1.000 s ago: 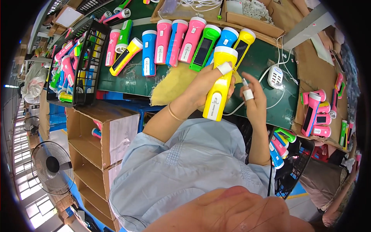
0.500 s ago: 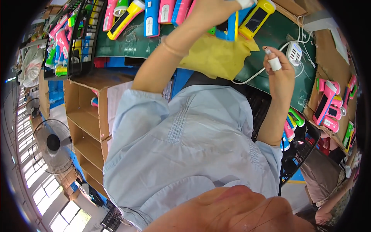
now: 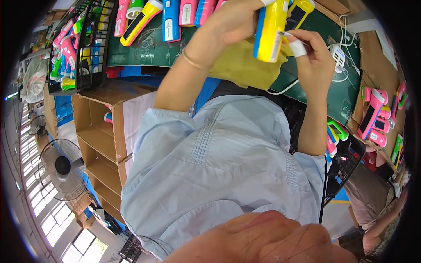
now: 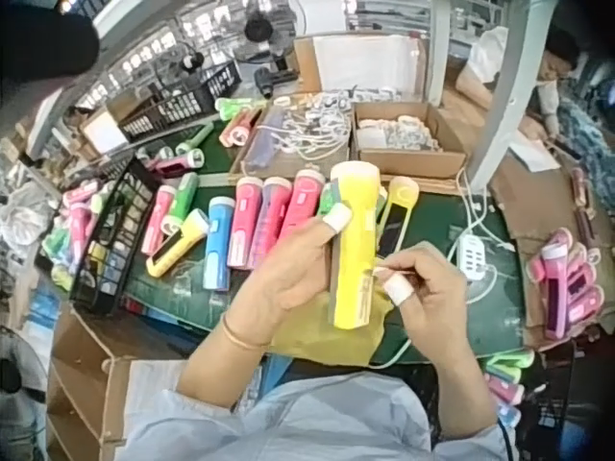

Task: Testing the functionality and light output of various plastic handheld flashlights at an assembly line.

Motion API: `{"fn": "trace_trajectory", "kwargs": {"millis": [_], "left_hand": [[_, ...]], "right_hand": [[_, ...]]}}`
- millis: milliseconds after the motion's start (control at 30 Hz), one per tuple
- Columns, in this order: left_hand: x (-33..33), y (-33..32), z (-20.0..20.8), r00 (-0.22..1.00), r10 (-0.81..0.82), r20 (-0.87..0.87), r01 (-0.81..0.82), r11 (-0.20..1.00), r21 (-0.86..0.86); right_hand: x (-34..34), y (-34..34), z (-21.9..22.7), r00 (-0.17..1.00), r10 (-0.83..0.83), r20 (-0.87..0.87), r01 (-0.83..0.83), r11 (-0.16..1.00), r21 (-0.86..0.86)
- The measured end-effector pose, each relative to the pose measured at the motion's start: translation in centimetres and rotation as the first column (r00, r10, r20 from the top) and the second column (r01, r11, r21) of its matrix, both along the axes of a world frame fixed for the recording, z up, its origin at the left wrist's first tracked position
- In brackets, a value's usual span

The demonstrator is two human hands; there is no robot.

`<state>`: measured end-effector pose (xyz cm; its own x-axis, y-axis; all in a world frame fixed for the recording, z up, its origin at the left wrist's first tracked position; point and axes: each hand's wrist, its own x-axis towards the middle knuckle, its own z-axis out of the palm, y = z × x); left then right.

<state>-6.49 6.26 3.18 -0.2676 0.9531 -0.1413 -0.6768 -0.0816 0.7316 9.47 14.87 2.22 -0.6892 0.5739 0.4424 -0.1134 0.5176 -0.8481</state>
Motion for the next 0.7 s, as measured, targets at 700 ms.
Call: {"fn": "trace_trajectory", "kwargs": {"millis": [700], "left_hand": [[5.1, -1.7, -2.4, 0.952, 0.118, 0.282, -0.219, 0.907, 0.36]], "right_hand": [[5.3, -3.3, -0.7, 0.955, 0.282, 0.092, -0.284, 0.781, 0.556]]}}
